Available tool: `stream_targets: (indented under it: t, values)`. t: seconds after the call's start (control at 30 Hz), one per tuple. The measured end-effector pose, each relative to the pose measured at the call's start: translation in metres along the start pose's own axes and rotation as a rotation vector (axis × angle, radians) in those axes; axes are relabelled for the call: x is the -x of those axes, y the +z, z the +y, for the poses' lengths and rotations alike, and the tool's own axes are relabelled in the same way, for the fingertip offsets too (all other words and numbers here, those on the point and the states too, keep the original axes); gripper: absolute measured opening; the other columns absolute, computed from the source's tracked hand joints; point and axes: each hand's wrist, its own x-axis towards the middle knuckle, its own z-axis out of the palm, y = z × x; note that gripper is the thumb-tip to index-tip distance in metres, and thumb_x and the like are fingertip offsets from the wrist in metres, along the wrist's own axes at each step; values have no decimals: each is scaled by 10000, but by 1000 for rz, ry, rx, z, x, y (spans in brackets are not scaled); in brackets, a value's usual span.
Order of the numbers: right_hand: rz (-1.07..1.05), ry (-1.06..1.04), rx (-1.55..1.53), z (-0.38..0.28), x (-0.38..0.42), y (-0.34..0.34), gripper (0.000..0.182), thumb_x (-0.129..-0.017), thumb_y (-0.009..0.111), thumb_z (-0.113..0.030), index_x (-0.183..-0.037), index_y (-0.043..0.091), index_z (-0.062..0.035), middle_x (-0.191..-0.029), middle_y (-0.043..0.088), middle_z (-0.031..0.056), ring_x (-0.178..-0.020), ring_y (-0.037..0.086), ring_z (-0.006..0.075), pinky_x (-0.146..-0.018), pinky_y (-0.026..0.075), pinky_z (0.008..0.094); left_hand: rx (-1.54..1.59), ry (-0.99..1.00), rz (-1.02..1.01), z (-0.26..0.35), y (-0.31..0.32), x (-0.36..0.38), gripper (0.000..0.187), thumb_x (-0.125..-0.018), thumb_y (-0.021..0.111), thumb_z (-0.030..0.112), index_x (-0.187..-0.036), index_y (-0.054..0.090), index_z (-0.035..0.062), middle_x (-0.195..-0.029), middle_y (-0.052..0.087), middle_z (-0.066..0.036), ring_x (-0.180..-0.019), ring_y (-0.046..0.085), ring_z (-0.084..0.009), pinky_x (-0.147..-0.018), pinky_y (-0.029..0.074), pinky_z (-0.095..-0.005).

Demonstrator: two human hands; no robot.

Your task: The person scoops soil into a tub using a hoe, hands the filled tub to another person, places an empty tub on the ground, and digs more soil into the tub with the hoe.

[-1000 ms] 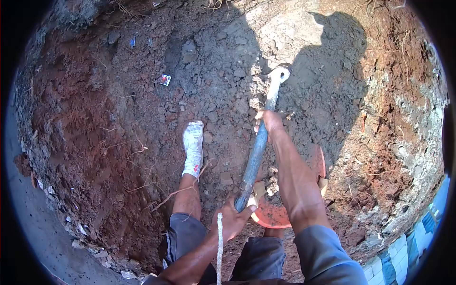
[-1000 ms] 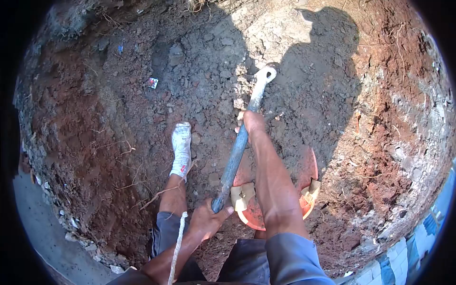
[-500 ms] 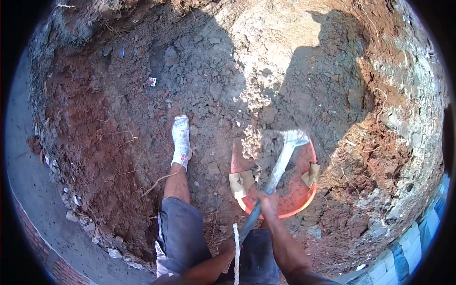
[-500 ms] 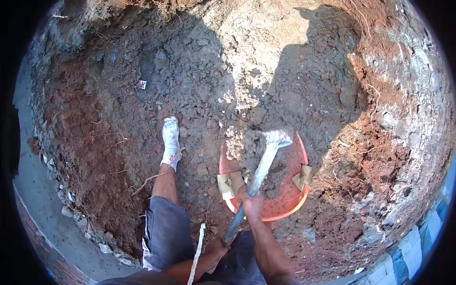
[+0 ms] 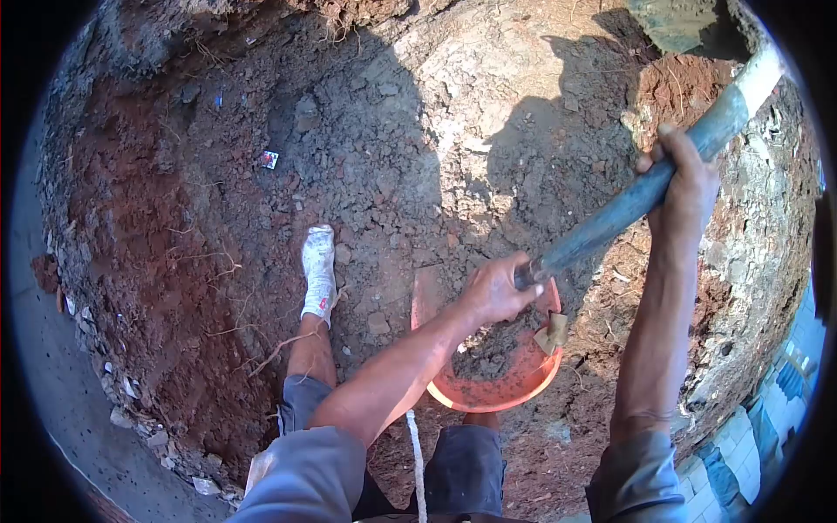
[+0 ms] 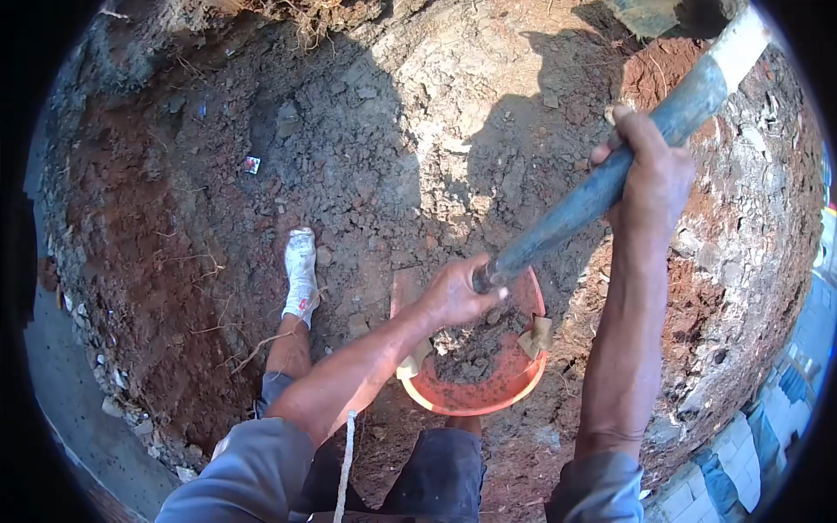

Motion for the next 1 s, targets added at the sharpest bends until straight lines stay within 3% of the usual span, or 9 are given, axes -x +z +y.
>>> stream_targets:
  t: [0.1,0.2,0.27,0.33,0.5,0.63,0.73,0.83,1.0]
  values:
    - [-35,-201,-201,-2,-89,43,168,-824,657,-98,-778,599,53,-642,592,96,-517,627,153,-451,507,237,-95,38,174,48,-74,-65,303,-775,745,295,-930,627,63,-780,664,-81,-730,653,-221,-701,520,-390]
    - [21,-143,-70,66,-99,107,121,-865,623,-88,-792,572,-7,-679,564,60,-533,598,150,-464,506,287,-53,39,258,-15,-102,-97,297,-769,743,333,-899,691,71,-787,697,-108,-737,671,-215,-716,525,-368]
    - [-47,201,274,178,-76,144,98,-778,610,-30,-806,573,57,-624,543,82,-506,596,184,-446,476,308,-44,-358,64,-86,-101,-69,339,-780,755,328,-937,690,35,-824,700,-98,-737,652,-190,-734,512,-346]
    - [13,463,127,273,-18,176,190,-736,618,-73,-765,540,97,-583,524,112,-420,545,217,-423,464,335,5,-382,293,-179,-65,-9,326,-785,744,322,-924,692,32,-833,702,-99,-749,652,-190,-745,513,-340]
    - [-66,687,112,267,-8,163,132,-768,599,-71,-777,563,56,-609,532,111,-432,536,207,-407,460,340,-121,-745,219,-88,-74,31,347,-768,753,311,-879,680,-10,-764,675,-72,-706,622,-150,-703,506,-323]
    - [-213,887,271,287,36,165,162,-733,591,-66,-774,597,90,-646,594,146,-472,605,258,-423,501,382,17,-727,158,-89,-49,90,337,-768,755,330,-747,659,7,-628,614,-63,-590,578,-147,-601,479,-346]
    - [-159,943,187,300,65,166,180,-731,588,-69,-802,599,96,-665,595,156,-477,612,265,-416,497,380,-65,-749,145,-93,-62,118,371,-766,757,345,-709,628,2,-605,590,-76,-563,563,-133,-562,463,-349]
    - [-166,1054,179,288,98,145,87,-753,587,-68,-768,582,18,-632,527,98,-463,530,212,-398,461,346,-104,-827,132,-73,-41,143,445,-751,713,415,-979,677,34,-820,684,-211,-844,682,-348,-746,518,-417]
    - [-240,1145,89,272,133,141,114,-780,601,-98,-821,599,8,-651,519,82,-483,524,199,-421,471,322,-62,-912,58,-40,-39,183,402,-794,691,418,-765,653,18,-615,621,-133,-595,625,-254,-605,483,-410]
